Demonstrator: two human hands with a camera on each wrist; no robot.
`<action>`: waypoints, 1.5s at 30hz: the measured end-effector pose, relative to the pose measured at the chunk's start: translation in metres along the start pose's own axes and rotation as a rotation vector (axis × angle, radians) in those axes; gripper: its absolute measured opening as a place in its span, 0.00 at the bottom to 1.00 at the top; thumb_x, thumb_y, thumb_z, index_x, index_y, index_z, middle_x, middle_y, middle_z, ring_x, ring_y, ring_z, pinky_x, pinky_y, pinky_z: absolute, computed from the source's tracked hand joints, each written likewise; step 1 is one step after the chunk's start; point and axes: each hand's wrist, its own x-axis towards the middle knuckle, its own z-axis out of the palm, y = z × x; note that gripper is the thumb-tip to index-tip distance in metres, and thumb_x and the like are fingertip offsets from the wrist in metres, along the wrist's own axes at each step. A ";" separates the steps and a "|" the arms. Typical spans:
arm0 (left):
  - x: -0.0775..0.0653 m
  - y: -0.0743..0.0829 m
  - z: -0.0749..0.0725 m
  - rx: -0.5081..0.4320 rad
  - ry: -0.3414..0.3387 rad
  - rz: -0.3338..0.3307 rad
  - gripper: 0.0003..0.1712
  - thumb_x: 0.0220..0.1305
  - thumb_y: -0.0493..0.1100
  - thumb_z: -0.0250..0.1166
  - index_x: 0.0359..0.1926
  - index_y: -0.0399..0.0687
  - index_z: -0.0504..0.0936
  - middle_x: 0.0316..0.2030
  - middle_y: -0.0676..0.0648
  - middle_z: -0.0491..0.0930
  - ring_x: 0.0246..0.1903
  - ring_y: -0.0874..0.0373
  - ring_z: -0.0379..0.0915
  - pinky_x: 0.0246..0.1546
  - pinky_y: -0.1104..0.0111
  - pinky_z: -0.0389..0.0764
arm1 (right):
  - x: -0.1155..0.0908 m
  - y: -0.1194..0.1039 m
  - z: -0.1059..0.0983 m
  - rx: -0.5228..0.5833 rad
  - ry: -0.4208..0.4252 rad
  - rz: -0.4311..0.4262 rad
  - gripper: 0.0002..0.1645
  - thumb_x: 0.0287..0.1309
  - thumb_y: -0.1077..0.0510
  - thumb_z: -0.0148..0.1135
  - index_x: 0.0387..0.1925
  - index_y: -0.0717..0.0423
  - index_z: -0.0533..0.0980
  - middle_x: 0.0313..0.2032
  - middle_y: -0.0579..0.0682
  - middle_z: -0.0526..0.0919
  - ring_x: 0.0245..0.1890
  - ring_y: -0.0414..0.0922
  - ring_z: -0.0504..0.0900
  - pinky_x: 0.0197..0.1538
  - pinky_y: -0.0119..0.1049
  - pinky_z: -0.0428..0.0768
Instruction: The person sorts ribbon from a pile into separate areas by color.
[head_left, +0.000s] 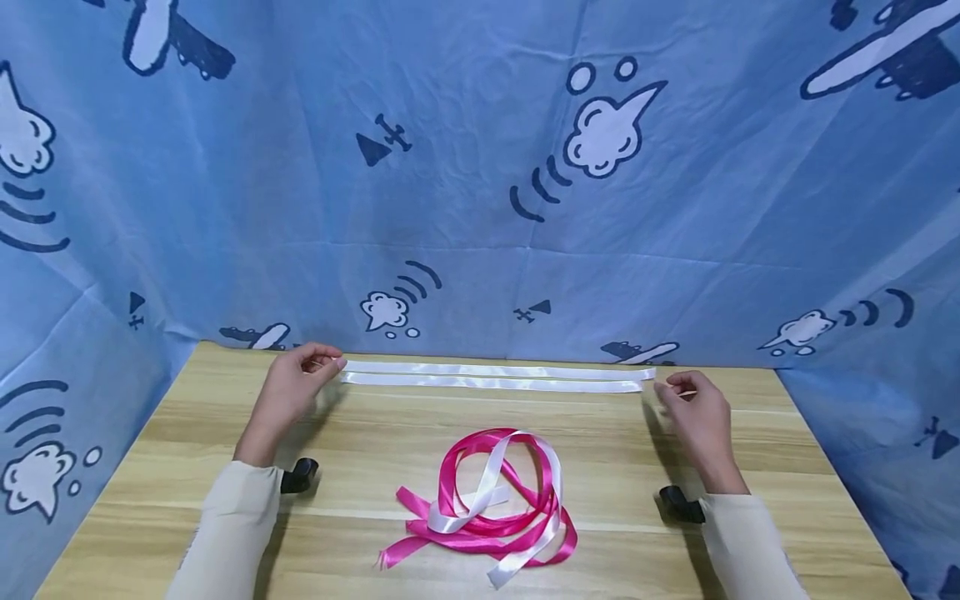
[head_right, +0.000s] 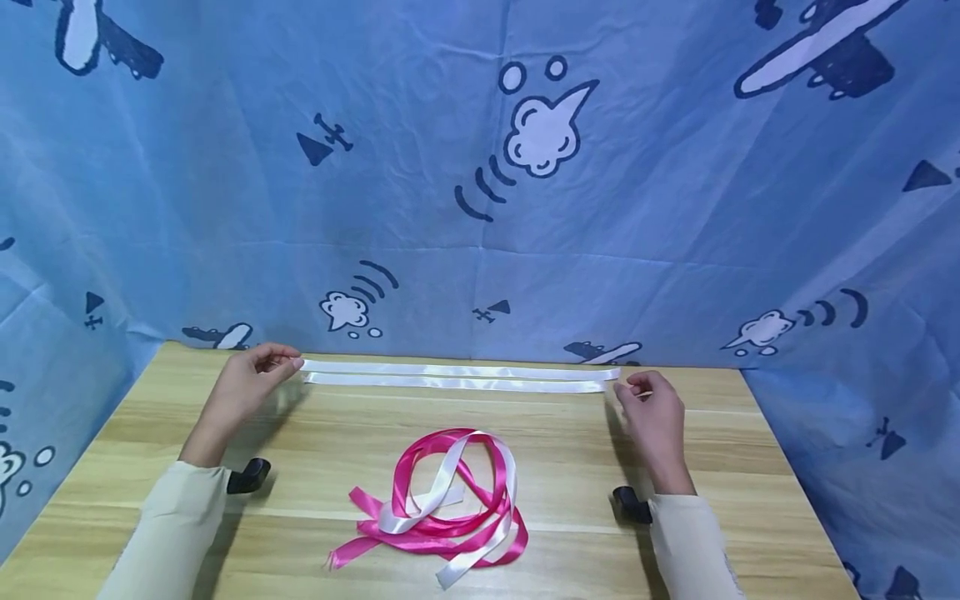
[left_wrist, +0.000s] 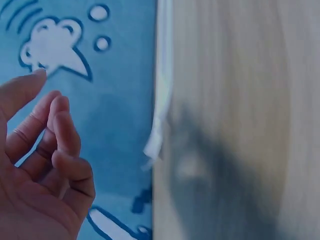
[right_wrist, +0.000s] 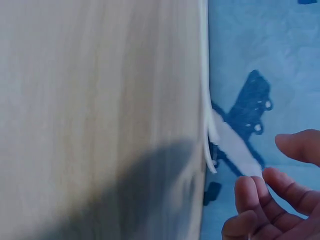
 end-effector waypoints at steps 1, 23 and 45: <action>-0.001 0.004 0.002 -0.009 -0.001 0.018 0.18 0.75 0.47 0.66 0.55 0.37 0.85 0.43 0.41 0.84 0.41 0.53 0.75 0.38 0.72 0.76 | -0.002 -0.001 -0.002 -0.004 0.004 -0.008 0.17 0.72 0.53 0.64 0.51 0.64 0.79 0.43 0.58 0.83 0.31 0.34 0.76 0.31 0.28 0.74; -0.027 0.053 0.085 -0.114 -0.207 0.179 0.18 0.69 0.44 0.72 0.55 0.42 0.85 0.46 0.47 0.87 0.43 0.56 0.79 0.43 0.66 0.80 | -0.046 -0.023 0.008 0.051 -0.159 -0.265 0.19 0.71 0.58 0.66 0.58 0.62 0.79 0.50 0.61 0.87 0.38 0.25 0.77 0.41 0.22 0.75; -0.043 0.091 0.147 -0.189 -0.450 0.261 0.21 0.69 0.45 0.72 0.60 0.44 0.83 0.53 0.43 0.86 0.43 0.56 0.77 0.41 0.71 0.82 | -0.082 -0.039 0.046 0.129 -0.294 -0.255 0.17 0.67 0.62 0.69 0.55 0.61 0.81 0.46 0.58 0.89 0.35 0.37 0.82 0.40 0.29 0.81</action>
